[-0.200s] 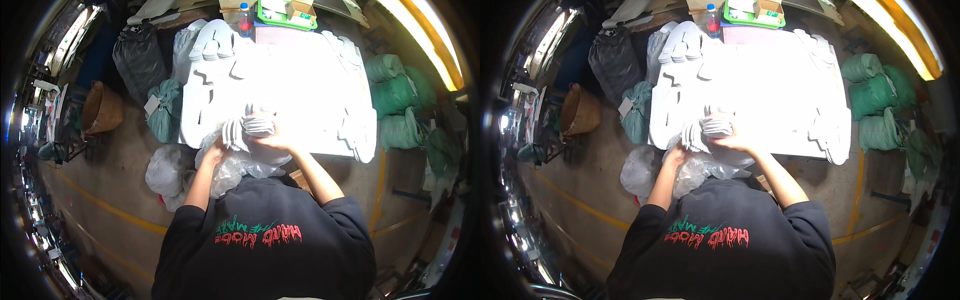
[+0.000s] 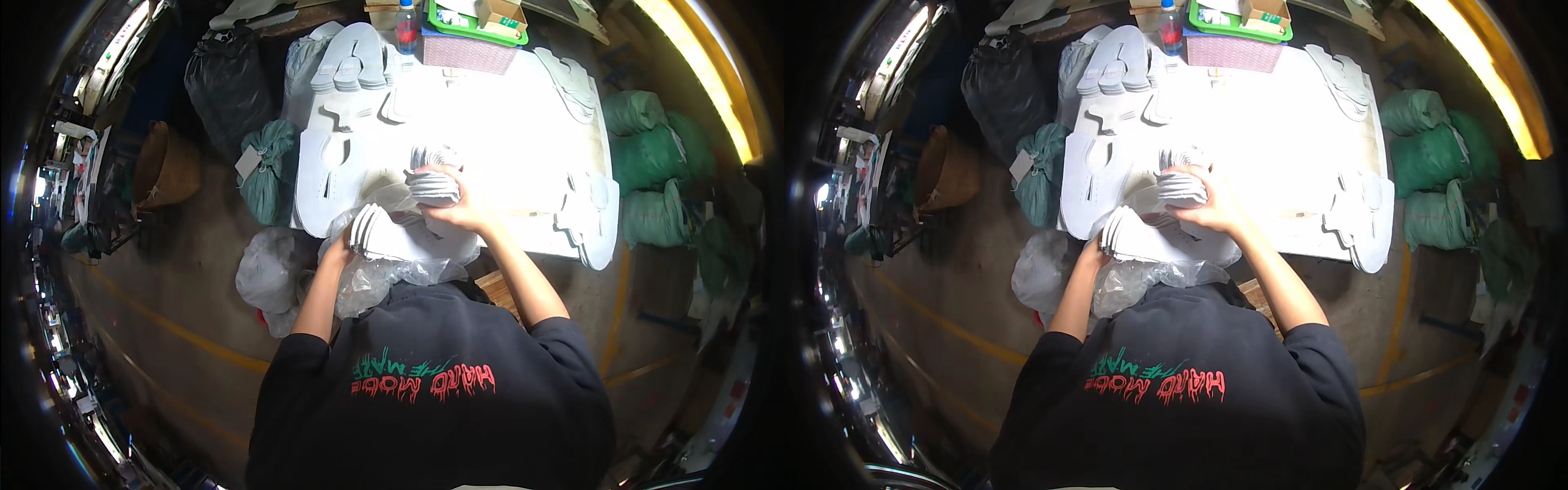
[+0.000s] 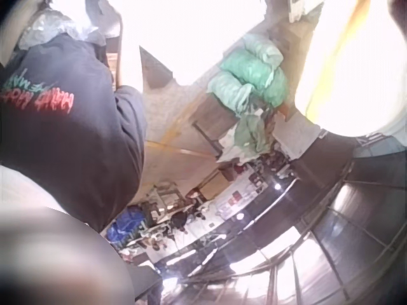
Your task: The person picks up plastic bags and white foam pieces, then places the foam pieces into the bags and ties them closed. The person moves between tables and stacks the packed bags.
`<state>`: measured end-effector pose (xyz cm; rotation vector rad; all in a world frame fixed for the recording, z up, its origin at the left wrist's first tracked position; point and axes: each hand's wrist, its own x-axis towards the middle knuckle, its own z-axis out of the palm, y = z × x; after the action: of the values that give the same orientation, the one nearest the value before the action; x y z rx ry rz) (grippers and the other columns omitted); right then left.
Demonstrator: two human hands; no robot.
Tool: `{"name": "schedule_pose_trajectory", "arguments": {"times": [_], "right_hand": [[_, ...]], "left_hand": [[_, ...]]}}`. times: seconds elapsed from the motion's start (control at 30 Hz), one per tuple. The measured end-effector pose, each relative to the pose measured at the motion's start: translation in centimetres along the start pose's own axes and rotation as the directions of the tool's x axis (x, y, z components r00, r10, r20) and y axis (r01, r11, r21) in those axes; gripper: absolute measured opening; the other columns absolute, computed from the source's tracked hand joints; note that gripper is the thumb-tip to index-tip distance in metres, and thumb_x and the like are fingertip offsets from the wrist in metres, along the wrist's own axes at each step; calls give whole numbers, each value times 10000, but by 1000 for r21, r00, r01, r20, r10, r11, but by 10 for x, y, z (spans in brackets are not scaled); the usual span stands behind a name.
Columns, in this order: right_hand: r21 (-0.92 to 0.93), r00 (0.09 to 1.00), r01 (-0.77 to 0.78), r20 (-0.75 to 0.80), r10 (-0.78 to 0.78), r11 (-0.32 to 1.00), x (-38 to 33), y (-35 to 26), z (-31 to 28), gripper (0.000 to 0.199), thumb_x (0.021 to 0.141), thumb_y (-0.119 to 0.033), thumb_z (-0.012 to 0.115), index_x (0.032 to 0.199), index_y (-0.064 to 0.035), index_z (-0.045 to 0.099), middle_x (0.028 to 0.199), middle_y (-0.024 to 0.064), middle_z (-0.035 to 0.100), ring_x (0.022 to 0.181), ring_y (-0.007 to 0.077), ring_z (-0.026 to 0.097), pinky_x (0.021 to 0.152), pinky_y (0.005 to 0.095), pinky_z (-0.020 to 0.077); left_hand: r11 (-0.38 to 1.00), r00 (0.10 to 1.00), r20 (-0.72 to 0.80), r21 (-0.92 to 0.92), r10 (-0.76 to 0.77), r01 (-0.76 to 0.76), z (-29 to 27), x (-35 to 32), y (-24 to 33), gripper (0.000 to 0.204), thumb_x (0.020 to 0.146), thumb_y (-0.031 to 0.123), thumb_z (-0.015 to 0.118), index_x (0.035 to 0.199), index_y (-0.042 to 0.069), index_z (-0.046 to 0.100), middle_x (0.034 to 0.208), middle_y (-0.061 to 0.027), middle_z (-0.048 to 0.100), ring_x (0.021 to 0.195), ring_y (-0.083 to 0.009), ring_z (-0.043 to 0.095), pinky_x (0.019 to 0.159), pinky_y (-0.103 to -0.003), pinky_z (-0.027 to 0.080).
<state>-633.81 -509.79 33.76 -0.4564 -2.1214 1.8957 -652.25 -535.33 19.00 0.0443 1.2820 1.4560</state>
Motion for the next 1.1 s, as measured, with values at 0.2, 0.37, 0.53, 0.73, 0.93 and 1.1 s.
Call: {"name": "schedule_pose_trajectory", "arguments": {"times": [0.2,0.37,0.53,0.73,0.93,1.1], "right_hand": [[-351,940,338,77,-333,873,20,-19,0,666,662,-248,919,1293,-185,713,1315,166,587,1276,333,476,1147,448,381],[-164,954,279,-64,-293,946,40,-13,13,707,686,-332,930,1344,-220,699,1326,193,558,1287,352,433,1154,455,382],[-240,860,175,-435,-266,955,49,-14,-27,388,899,-191,789,1281,-178,721,1260,66,669,1162,194,521,884,328,562],[-695,858,-442,-512,42,567,-6,13,-94,293,940,-154,661,1195,-269,748,1241,161,622,1032,293,650,876,450,567],[-860,848,-475,-391,357,186,-48,49,-65,635,921,-201,677,1516,-332,501,1508,273,409,1379,494,432,1112,554,451],[-899,999,22,40,32,438,-83,45,7,542,887,-254,730,1395,-137,583,1468,184,498,1384,357,474,1219,591,291]], "left_hand": [[987,992,81,120,97,-107,6,-11,-2,595,1065,206,522,1605,52,326,1577,-80,468,1374,-198,530,1136,-368,460],[966,972,45,108,231,-234,9,-13,-3,591,1055,188,542,1600,80,343,1549,-64,489,1353,-191,533,1131,-352,451],[913,925,237,214,297,-348,13,5,7,412,1034,121,557,1435,27,562,1364,-63,637,1206,-158,599,1032,-330,482],[949,993,57,294,104,-116,11,-1,18,368,1035,211,576,1322,-8,646,1289,-71,661,1148,-150,607,974,-295,480],[920,970,-3,317,-243,231,18,-19,41,500,946,291,750,1309,-38,647,1249,-95,676,1133,-182,616,966,-303,473],[860,967,-135,495,214,-122,57,-13,44,530,952,334,750,1316,-38,650,1267,-103,688,1165,-187,619,995,-317,475]]}}
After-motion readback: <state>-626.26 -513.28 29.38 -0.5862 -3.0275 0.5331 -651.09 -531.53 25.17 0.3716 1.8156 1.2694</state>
